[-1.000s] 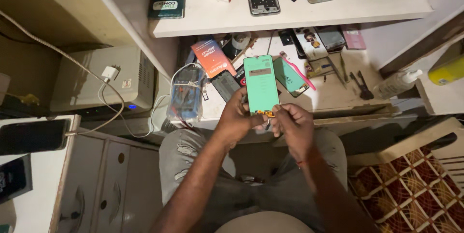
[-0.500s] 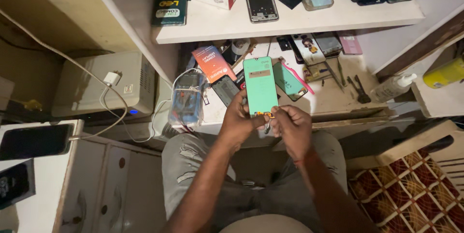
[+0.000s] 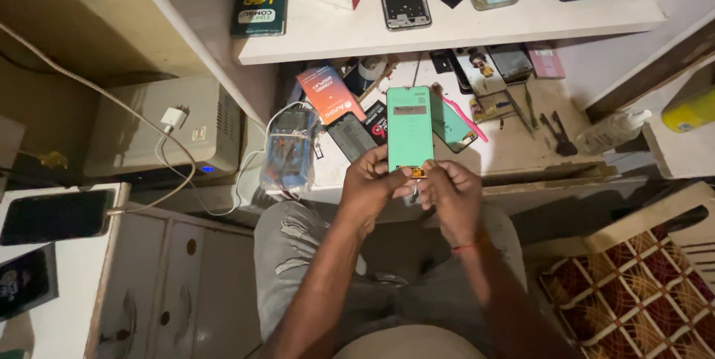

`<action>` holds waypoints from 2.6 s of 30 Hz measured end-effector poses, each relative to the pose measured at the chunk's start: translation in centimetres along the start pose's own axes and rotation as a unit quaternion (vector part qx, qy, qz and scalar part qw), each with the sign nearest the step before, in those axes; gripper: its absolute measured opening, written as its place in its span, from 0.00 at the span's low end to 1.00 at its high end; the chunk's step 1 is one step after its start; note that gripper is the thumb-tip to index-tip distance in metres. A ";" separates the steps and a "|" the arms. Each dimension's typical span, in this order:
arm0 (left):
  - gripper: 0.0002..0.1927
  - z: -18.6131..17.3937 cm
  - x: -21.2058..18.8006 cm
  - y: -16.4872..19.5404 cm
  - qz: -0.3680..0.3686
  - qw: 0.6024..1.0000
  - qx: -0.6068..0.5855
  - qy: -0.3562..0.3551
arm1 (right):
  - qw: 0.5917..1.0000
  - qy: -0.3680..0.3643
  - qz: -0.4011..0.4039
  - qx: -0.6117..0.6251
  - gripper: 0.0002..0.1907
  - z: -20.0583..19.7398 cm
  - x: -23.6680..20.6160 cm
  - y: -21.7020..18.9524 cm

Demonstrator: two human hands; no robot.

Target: The person applies adhesive to a smartphone chassis, then handles a replacement display module, peeling protective film and comparing it with another screen. The person then places the display into the chassis and applies more adhesive to the internal frame.

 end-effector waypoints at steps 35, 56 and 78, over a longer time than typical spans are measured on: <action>0.24 -1.9 0.1 -0.9 0.030 0.999 -0.015 0.021 | 0.998 -0.051 -0.015 -0.044 0.10 -0.2 0.7 1.5; 0.22 -2.4 0.6 -1.7 0.071 0.997 -0.007 0.017 | 0.996 -0.053 -0.029 -0.062 0.11 0.4 0.5 0.8; 0.14 -2.7 0.6 -5.6 -0.032 0.997 0.028 0.061 | 0.993 -0.058 0.022 -0.104 0.09 -2.0 -0.4 3.1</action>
Point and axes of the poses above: each hand's wrist, its own x-axis towards the middle knuckle, its own z-axis out of the palm, y = z × x, the point moved 7 cm from there along x, towards the middle knuckle, and after that the axes turned 10 degrees about y, right-handed, at the moved point
